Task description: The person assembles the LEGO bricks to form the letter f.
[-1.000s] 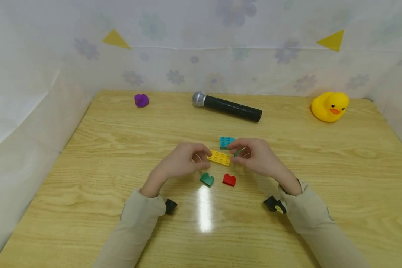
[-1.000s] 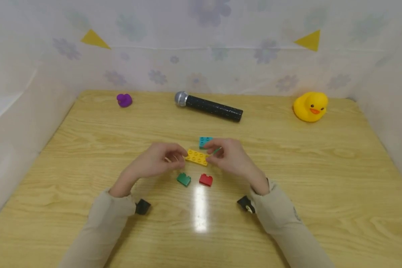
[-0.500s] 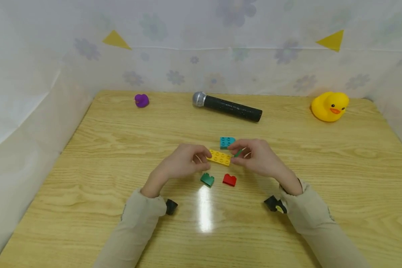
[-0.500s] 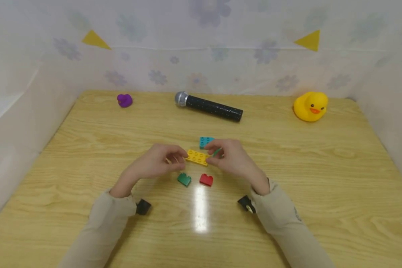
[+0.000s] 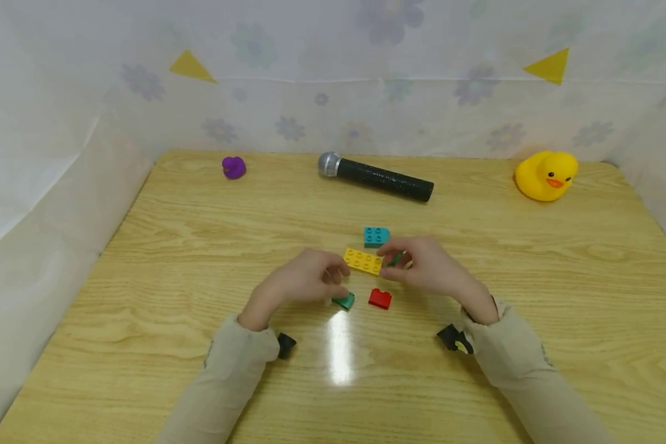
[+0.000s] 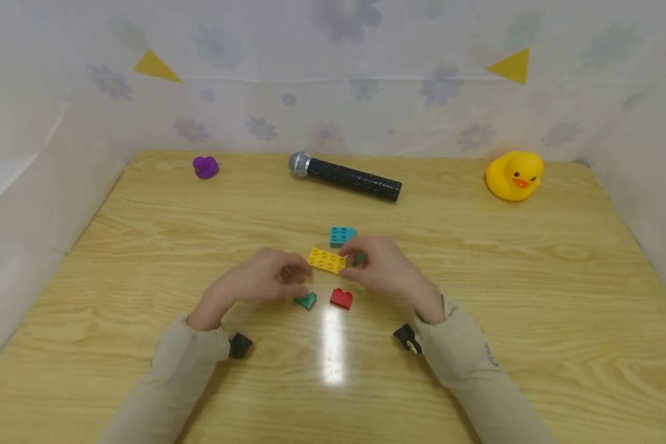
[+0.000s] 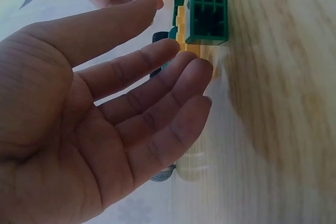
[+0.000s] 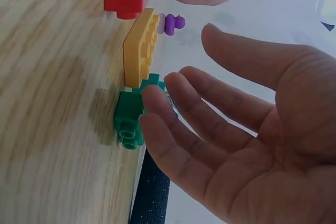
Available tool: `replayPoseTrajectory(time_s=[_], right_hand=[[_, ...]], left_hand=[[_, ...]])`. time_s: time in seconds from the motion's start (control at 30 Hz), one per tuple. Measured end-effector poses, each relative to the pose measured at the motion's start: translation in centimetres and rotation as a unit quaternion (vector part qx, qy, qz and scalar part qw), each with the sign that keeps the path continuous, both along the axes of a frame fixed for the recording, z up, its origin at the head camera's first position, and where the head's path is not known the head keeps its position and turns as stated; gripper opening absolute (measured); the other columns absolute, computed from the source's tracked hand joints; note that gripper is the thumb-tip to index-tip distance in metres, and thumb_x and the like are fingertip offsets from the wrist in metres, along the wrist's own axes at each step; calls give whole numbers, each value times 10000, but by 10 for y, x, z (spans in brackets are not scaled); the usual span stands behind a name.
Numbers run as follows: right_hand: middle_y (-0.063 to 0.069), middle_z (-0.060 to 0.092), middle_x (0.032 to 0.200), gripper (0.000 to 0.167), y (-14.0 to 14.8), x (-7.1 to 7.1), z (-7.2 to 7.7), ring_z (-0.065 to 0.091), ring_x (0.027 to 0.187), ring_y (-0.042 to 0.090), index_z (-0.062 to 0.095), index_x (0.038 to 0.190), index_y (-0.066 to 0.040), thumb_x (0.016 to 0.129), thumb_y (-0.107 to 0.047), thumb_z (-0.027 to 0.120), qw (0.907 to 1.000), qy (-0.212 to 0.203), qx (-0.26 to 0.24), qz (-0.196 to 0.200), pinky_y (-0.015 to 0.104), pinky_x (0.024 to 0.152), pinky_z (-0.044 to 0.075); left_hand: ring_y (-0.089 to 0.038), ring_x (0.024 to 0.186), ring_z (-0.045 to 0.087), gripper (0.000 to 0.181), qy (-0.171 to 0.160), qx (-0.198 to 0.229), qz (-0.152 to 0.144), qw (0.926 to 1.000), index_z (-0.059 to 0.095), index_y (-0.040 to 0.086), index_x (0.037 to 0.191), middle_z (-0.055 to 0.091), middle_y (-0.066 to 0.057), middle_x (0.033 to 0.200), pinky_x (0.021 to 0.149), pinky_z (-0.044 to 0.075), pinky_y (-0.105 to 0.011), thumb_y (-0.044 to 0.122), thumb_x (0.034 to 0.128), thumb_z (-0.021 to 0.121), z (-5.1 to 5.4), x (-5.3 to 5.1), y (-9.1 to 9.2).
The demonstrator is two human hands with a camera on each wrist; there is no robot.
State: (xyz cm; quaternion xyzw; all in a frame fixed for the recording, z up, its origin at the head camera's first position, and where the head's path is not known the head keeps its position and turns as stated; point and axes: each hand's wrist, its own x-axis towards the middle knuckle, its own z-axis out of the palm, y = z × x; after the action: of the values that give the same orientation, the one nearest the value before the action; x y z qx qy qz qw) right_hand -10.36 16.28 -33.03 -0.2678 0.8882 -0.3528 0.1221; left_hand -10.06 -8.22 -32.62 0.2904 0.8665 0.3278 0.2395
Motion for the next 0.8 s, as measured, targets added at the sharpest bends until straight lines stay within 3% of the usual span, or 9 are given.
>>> replayPoseTrajectory(time_s=[0.1,0.4,0.57,0.8], right_hand=[[36,667,895,255,-1,1,-1,654,787,183,658,1103,15,871,-83,699,10000,-43,38,70,304,688,534],[12,677,891,298,-2,3,3,651,785,144,638,1140,38,877,-90,693,9977,-196,-11,648,301,725,538],[12,680,895,294,-2,3,3,651,786,138,642,1136,36,876,-91,695,9976,-179,22,666,296,728,537],[16,681,909,283,-2,3,3,643,812,151,648,1129,26,883,-106,691,9978,-145,53,643,306,741,536]], left_hand=[[-141,864,605,300,-146,-59,51,9999,647,14,1119,667,-50,974,772,499,-280,174,874,715,-2,1,1],[-135,867,604,294,-170,-494,57,9986,655,41,1095,668,-33,962,785,494,-286,191,856,737,-5,2,6],[-136,861,592,292,-150,-730,128,9971,657,54,1089,655,-23,944,794,490,-301,207,855,741,-5,3,8],[-119,758,551,212,-98,-717,95,9973,669,71,998,621,11,836,706,463,-261,210,855,742,-5,3,9]])
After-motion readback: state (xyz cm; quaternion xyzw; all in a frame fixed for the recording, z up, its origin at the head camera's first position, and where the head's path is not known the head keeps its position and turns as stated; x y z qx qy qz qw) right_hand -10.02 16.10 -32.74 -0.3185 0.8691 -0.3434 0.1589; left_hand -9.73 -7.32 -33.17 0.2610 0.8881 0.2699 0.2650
